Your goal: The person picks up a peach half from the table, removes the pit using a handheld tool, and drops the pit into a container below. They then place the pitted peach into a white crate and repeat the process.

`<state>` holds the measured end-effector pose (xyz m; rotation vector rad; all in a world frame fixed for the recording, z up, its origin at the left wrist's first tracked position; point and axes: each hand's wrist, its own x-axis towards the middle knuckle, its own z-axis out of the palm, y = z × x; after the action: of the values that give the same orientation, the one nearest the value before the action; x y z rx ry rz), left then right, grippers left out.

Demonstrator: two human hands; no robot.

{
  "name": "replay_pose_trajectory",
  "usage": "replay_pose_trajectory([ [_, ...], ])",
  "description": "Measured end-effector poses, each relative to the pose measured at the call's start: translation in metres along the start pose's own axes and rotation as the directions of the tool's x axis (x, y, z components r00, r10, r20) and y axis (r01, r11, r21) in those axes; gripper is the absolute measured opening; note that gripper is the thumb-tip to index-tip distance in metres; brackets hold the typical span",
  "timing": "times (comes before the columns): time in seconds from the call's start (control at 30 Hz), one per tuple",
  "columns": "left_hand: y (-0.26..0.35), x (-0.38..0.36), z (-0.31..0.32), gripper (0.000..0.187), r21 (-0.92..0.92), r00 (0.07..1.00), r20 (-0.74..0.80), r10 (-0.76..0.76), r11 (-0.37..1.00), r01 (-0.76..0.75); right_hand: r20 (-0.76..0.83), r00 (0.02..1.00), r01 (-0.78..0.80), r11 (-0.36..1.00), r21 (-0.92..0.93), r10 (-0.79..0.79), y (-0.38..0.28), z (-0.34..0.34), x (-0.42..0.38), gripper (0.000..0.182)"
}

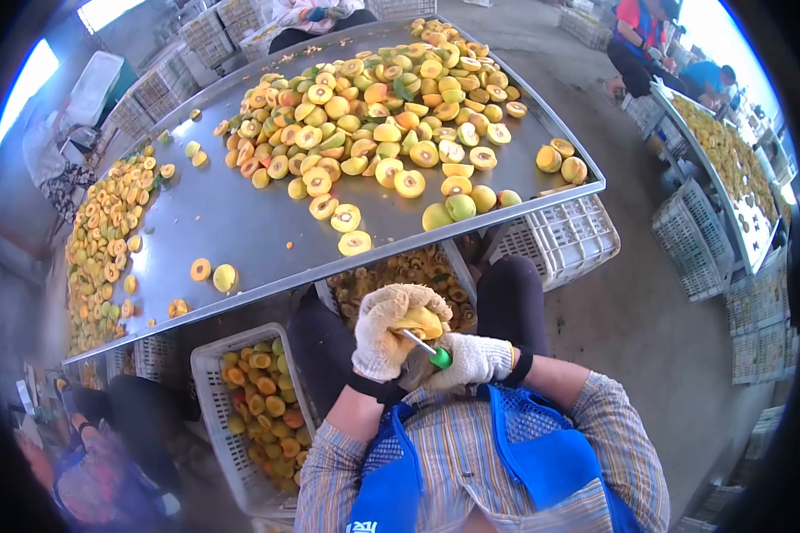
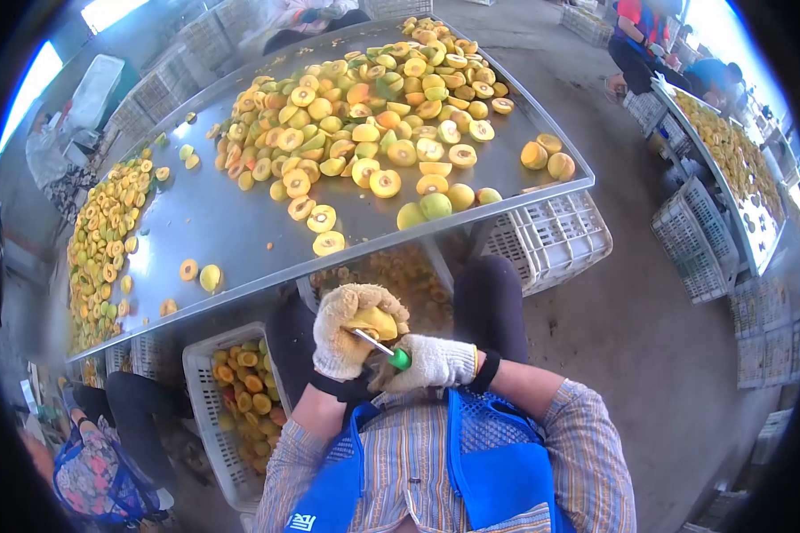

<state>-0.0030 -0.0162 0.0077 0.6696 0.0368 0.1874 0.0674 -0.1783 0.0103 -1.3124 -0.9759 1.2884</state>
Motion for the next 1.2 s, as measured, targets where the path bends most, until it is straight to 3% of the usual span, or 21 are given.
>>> replay_pose_trajectory([
  [0.07,-0.011,0.004,0.004,0.034,-0.275,0.999,-0.046,0.026,0.961,-0.037,0.055,0.995,-0.085,0.985,0.153,0.077,0.006,0.003,0.006,0.022],
  [0.13,-0.007,0.006,0.008,0.033,-0.203,0.934,-0.357,-0.024,0.978,-0.052,0.051,0.962,-0.272,0.935,0.229,0.267,-0.008,0.002,0.01,0.023],
  [0.27,0.017,-0.006,-0.047,0.032,-0.103,0.826,-0.537,0.17,0.959,-0.264,0.029,0.981,-0.194,0.959,0.205,0.192,0.005,-0.011,0.022,0.031],
  [0.33,0.052,-0.036,-0.062,0.032,-0.047,0.821,-0.52,0.236,0.952,-0.303,-0.168,0.949,-0.236,0.957,0.171,0.265,0.001,-0.017,0.028,0.034],
  [0.4,0.077,-0.072,-0.088,0.031,0.092,0.706,-0.624,0.334,0.929,-0.358,-0.454,0.791,-0.543,0.813,-0.212,0.409,0.007,-0.029,0.042,0.043],
  [0.43,0.089,-0.091,-0.101,0.03,0.23,0.582,-0.714,0.39,0.915,-0.331,-0.447,0.804,-0.505,0.847,-0.164,0.392,0.005,-0.031,0.04,0.048],
  [0.53,0.118,-0.145,-0.159,0.039,0.715,0.215,-0.695,0.686,0.692,0.099,-0.418,0.812,-0.493,0.861,-0.121,0.407,0.002,-0.033,0.035,0.055],
  [0.57,0.127,-0.147,-0.149,0.043,0.765,0.168,-0.489,0.856,0.329,0.553,-0.408,0.803,-0.52,0.845,-0.122,0.435,0.001,-0.034,0.037,0.057],
  [0.6,0.136,-0.146,-0.14,0.048,0.505,0.25,-0.249,0.936,-0.095,0.858,-0.416,0.798,-0.535,0.831,-0.154,0.437,0.003,-0.034,0.038,0.055],
  [0.67,0.152,-0.125,-0.148,0.055,0.577,0.336,-0.113,0.935,-0.214,0.788,-0.39,0.801,-0.541,0.829,-0.143,0.455,0.016,-0.036,0.042,0.053],
  [0.73,0.17,-0.083,-0.155,0.056,0.564,0.572,0.089,0.816,-0.514,0.646,-0.402,0.778,-0.589,0.782,-0.203,0.482,0.013,-0.032,0.047,0.051],
  [0.87,0.201,-0.005,-0.191,0.058,0.473,0.682,-0.18,0.709,-0.545,0.692,-0.425,0.791,-0.594,0.718,-0.363,0.439,0.013,-0.031,0.052,0.05],
  [0.93,0.221,0.015,-0.223,0.059,0.53,0.679,-0.468,0.566,-0.435,0.728,-0.439,0.786,-0.6,0.708,-0.374,0.435,0.016,-0.031,0.052,0.047],
  [0.97,0.224,0.016,-0.229,0.057,0.499,0.698,-0.49,0.522,-0.489,0.715,-0.43,0.845,-0.501,0.753,-0.427,0.318,0.032,-0.033,0.049,0.046],
  [1.0,0.225,0.014,-0.247,0.047,0.551,0.757,-0.408,0.51,-0.523,0.65,-0.42,0.818,-0.547,0.758,-0.356,0.393,0.01,-0.03,0.048,0.045],
  [1.03,0.227,0.004,-0.306,0.038,0.62,0.918,-0.062,0.391,-0.706,0.342,-0.402,0.808,-0.563,0.766,-0.309,0.432,0.007,-0.03,0.047,0.043],
  [1.07,0.222,0.016,-0.235,0.033,0.656,0.8,-0.309,0.515,-0.493,0.571,-0.396,0.798,-0.571,0.78,-0.255,0.455,-0.005,-0.027,0.046,0.04],
  [1.1,0.22,0.016,-0.254,0.035,0.626,0.834,-0.288,0.472,-0.566,0.536,-0.381,0.823,-0.538,0.792,-0.288,0.421,0.01,-0.028,0.047,0.04],
  [1.13,0.215,0.013,-0.259,0.035,0.749,0.822,-0.219,0.526,-0.45,0.487,-0.413,0.851,-0.455,0.848,-0.273,0.324,0.014,-0.025,0.046,0.04],
  [1.17,0.212,0.015,-0.278,0.033,0.91,0.807,-0.242,0.538,-0.163,0.382,-0.422,0.89,-0.362,0.831,-0.422,0.173,0.049,-0.028,0.052,0.04],
  [1.2,0.207,0.022,-0.264,0.031,0.897,0.759,-0.435,0.485,0.311,0.315,-0.41,0.862,-0.458,0.807,-0.373,0.299,0.013,-0.023,0.048,0.039],
])
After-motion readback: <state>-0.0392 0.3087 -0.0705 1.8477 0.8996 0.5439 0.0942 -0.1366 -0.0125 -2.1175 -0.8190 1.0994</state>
